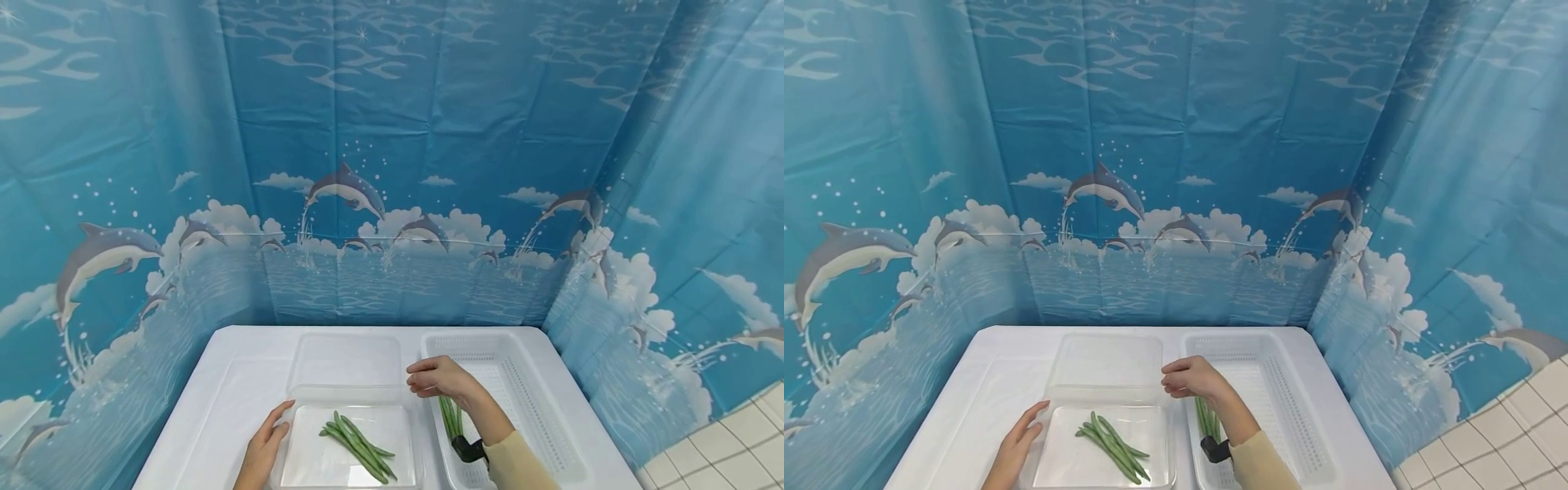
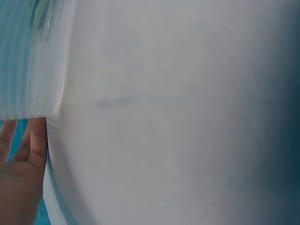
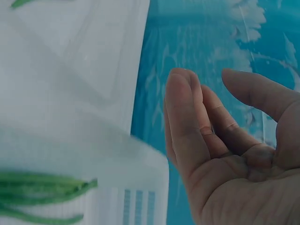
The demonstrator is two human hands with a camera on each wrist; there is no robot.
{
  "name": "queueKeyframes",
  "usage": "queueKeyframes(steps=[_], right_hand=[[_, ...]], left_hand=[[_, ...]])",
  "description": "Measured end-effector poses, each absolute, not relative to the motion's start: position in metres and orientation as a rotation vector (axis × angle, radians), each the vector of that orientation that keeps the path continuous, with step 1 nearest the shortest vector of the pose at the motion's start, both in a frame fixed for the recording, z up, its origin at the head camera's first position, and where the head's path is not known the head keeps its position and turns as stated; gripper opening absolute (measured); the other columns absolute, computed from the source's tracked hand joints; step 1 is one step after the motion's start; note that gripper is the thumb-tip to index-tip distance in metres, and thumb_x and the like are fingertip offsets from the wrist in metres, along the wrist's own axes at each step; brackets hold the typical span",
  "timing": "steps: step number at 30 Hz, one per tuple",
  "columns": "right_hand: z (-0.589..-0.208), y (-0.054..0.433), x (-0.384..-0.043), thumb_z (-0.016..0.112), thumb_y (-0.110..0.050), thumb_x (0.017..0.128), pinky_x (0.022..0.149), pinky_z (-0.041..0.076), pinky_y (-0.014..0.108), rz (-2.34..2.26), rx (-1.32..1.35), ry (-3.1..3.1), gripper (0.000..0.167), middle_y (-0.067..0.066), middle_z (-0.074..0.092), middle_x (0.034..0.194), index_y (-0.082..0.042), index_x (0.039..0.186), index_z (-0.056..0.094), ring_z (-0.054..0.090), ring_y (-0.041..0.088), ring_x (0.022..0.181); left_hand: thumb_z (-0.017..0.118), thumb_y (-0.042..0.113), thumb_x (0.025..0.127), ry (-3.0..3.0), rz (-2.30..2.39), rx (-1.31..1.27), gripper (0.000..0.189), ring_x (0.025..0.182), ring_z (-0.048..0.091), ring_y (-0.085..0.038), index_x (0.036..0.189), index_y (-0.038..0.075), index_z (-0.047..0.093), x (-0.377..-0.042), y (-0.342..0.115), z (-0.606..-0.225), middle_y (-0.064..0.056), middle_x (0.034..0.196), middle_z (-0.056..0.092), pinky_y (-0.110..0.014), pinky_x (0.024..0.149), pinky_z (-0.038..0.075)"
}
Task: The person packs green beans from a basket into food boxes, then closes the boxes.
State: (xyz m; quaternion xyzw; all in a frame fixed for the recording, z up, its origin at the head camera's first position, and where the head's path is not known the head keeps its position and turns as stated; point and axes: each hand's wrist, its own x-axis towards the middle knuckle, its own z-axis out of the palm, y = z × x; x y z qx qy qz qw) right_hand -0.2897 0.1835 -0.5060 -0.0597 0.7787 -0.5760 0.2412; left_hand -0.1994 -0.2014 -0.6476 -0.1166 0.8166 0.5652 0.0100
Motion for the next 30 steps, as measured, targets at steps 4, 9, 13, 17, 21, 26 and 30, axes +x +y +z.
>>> queueKeyframes(steps=[4, 9, 13, 17, 21, 26, 30], right_hand=[[-0.505, 0.211, -0.293, 0.066, -0.012, 0.104, 0.093, 0.067, 0.040, -1.600, -0.117, 2.166, 0.044, 0.020, 0.077, 0.114, 0.013, 0.139, 0.060, 0.077, 0.019, 0.097], [-0.513, 0.240, -0.297, 0.065, -0.010, 0.104, 0.090, 0.068, 0.041, -1.605, -0.019, 2.222, 0.042, 0.020, 0.078, 0.111, 0.014, 0.138, 0.060, 0.077, 0.018, 0.092], [-0.527, 0.256, -0.300, 0.066, -0.008, 0.102, 0.082, 0.069, 0.036, -1.584, 0.115, 2.293, 0.039, 0.019, 0.079, 0.105, 0.014, 0.134, 0.062, 0.077, 0.017, 0.085], [-0.542, 0.267, -0.304, 0.067, -0.006, 0.100, 0.073, 0.068, 0.030, -1.541, 0.249, 2.348, 0.037, 0.020, 0.079, 0.101, 0.014, 0.131, 0.064, 0.077, 0.014, 0.078], [-0.556, 0.274, -0.307, 0.067, -0.004, 0.100, 0.069, 0.066, 0.027, -1.530, 0.337, 2.334, 0.036, 0.022, 0.078, 0.101, 0.016, 0.130, 0.062, 0.077, 0.014, 0.075], [-0.572, 0.279, -0.308, 0.067, -0.003, 0.099, 0.070, 0.067, 0.028, -1.521, 0.393, 2.316, 0.029, 0.020, 0.077, 0.096, 0.015, 0.122, 0.064, 0.076, 0.015, 0.073], [-0.582, 0.281, -0.308, 0.067, -0.001, 0.099, 0.074, 0.069, 0.032, -1.504, 0.375, 2.322, 0.029, 0.022, 0.077, 0.096, 0.018, 0.121, 0.064, 0.077, 0.019, 0.076]], left_hand=[[0.045, 0.034, 0.113, 2.553, 1.756, -0.366, 0.045, 0.144, 0.052, -0.052, 0.156, 0.027, 0.051, -0.200, -0.202, -0.647, -0.022, 0.169, 0.041, -0.073, 0.111, 0.049], [0.045, 0.033, 0.113, 2.550, 1.755, -0.372, 0.045, 0.146, 0.050, -0.052, 0.157, 0.027, 0.050, -0.201, -0.203, -0.647, -0.021, 0.170, 0.039, -0.073, 0.111, 0.049], [0.044, 0.034, 0.113, 2.557, 1.743, -0.361, 0.046, 0.150, 0.043, -0.054, 0.158, 0.026, 0.049, -0.202, -0.203, -0.646, -0.021, 0.171, 0.037, -0.075, 0.113, 0.046], [0.044, 0.033, 0.113, 2.547, 1.760, -0.355, 0.046, 0.151, 0.042, -0.055, 0.158, 0.026, 0.049, -0.200, -0.204, -0.647, -0.022, 0.171, 0.036, -0.076, 0.114, 0.044], [0.045, 0.032, 0.113, 2.539, 1.779, -0.354, 0.046, 0.149, 0.044, -0.055, 0.158, 0.026, 0.049, -0.199, -0.203, -0.648, -0.021, 0.170, 0.038, -0.075, 0.113, 0.045], [0.044, 0.034, 0.113, 2.521, 1.772, -0.359, 0.046, 0.153, 0.037, -0.055, 0.158, 0.026, 0.048, -0.200, -0.202, -0.648, -0.020, 0.171, 0.037, -0.076, 0.115, 0.043], [0.044, 0.035, 0.113, 2.514, 1.769, -0.365, 0.046, 0.153, 0.039, -0.054, 0.158, 0.027, 0.049, -0.200, -0.200, -0.648, -0.019, 0.171, 0.037, -0.075, 0.114, 0.044]])
